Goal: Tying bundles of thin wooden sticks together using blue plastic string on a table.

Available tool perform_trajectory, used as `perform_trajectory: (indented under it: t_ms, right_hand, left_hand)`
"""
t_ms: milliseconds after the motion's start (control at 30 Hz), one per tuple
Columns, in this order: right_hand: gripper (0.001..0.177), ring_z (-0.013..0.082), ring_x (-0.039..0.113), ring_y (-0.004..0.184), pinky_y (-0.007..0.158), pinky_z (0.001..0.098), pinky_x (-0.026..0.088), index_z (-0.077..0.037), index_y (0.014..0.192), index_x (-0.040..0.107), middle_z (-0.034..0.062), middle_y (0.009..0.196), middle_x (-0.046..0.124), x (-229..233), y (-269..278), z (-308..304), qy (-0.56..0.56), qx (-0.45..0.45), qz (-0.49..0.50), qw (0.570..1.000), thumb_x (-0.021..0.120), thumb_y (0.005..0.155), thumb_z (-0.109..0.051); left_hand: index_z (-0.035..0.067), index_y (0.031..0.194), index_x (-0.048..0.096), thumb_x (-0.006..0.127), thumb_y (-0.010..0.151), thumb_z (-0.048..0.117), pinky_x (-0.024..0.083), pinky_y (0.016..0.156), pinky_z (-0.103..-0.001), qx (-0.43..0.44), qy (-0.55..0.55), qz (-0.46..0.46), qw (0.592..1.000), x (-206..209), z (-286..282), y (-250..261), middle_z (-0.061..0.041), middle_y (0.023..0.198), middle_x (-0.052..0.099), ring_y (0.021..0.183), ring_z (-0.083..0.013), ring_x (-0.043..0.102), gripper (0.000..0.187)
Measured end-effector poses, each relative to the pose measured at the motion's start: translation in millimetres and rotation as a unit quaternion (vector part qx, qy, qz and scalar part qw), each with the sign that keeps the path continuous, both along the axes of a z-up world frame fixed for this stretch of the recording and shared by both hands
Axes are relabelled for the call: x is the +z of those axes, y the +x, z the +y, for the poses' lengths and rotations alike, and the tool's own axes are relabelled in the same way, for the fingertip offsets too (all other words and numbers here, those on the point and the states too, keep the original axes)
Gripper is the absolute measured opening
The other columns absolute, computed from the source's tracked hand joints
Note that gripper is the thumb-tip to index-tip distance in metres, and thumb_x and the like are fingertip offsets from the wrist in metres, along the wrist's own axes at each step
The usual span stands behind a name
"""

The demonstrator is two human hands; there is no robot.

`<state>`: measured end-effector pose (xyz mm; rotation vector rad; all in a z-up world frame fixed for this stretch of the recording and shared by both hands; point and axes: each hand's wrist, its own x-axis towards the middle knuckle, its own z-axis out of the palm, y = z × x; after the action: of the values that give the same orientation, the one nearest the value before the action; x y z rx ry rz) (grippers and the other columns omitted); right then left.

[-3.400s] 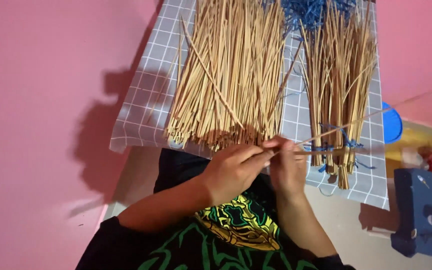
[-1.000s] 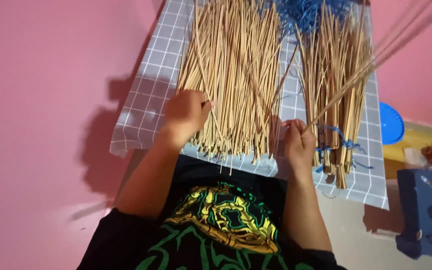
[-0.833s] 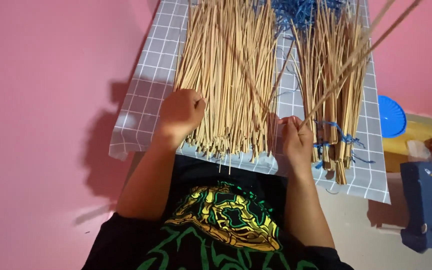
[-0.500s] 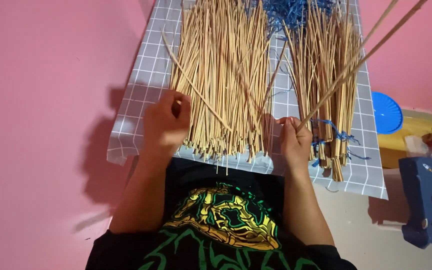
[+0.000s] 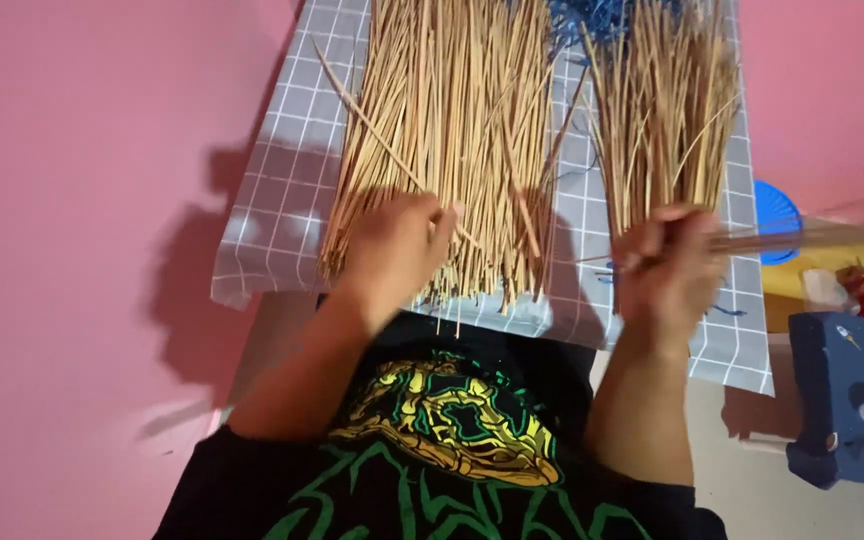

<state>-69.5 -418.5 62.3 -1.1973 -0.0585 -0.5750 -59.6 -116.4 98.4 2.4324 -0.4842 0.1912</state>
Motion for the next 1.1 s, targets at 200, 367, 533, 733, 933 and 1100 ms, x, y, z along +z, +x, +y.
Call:
perform_trajectory:
  t_ms: [200,367,533,733,933,1100]
  right_hand:
    - [0.036,-0.0027,0.047,0.049,0.050,0.0114,0.041,-0.014,0.093,0.070,-0.0051,0.055,0.048,-5,-2,25,-0.163,-0.040,0.127,0.978,0.049,0.114,-0.034]
    - [0.030,0.0038,0.038,0.053,0.053,0.0185,0.036,-0.005,0.089,0.071,-0.0031,0.054,0.041,-39,1,46,-0.224,-0.012,0.114,0.968,0.051,0.110,-0.011]
    - [0.026,0.0050,0.040,0.053,0.053,0.0199,0.035,-0.002,0.091,0.071,-0.0005,0.053,0.043,-54,6,41,-0.196,0.001,0.110,0.974,0.050,0.106,-0.004]
    - [0.022,0.0029,0.040,0.052,0.053,0.0189,0.034,-0.003,0.096,0.073,-0.0035,0.052,0.044,-44,-6,46,-0.180,-0.002,0.054,0.982,0.053,0.105,-0.004]
    - [0.047,0.0053,0.045,0.043,0.043,0.0201,0.033,0.014,0.116,0.065,0.0028,0.054,0.048,-33,-19,84,-0.047,0.167,0.001,0.985,0.066,0.098,-0.029]
    - [0.043,0.0173,0.064,0.063,0.055,0.0303,0.059,-0.003,0.090,0.065,0.0127,0.079,0.064,1,-12,64,-0.020,0.003,0.036,0.999,0.056,0.107,-0.041]
  left_hand:
    - [0.010,0.071,0.077,0.056,0.096,0.049,0.056,0.065,-0.051,0.060,0.119,0.110,0.985,-9,-7,38,-0.021,0.073,0.074,0.082,-0.0450,0.076,0.051]
    - [0.006,0.068,0.075,0.062,0.088,0.041,0.055,0.065,-0.056,0.043,0.103,0.113,0.987,-33,-7,44,-0.024,0.069,0.071,0.082,-0.0487,0.074,0.042]
    - [-0.001,0.066,0.068,0.062,0.087,0.030,0.050,0.061,-0.059,0.029,0.024,0.122,0.992,-28,9,34,-0.029,0.065,0.065,0.077,-0.0546,0.070,0.038]
    - [0.007,0.073,0.068,0.058,0.094,0.026,0.055,0.059,-0.046,0.040,0.035,-0.008,0.999,19,0,-16,-0.015,0.067,0.066,0.066,-0.0360,0.069,0.030]
    - [0.011,0.087,0.067,0.061,0.095,0.012,0.055,0.062,-0.038,-0.140,0.054,-0.243,0.958,-16,-41,-50,-0.006,0.078,0.066,0.075,-0.0278,0.072,0.009]
    - [0.011,0.111,0.075,0.060,0.101,0.019,0.058,0.076,-0.036,-0.093,-0.056,-0.055,0.993,13,4,-42,-0.009,0.096,0.073,0.086,-0.0279,0.074,0.020]
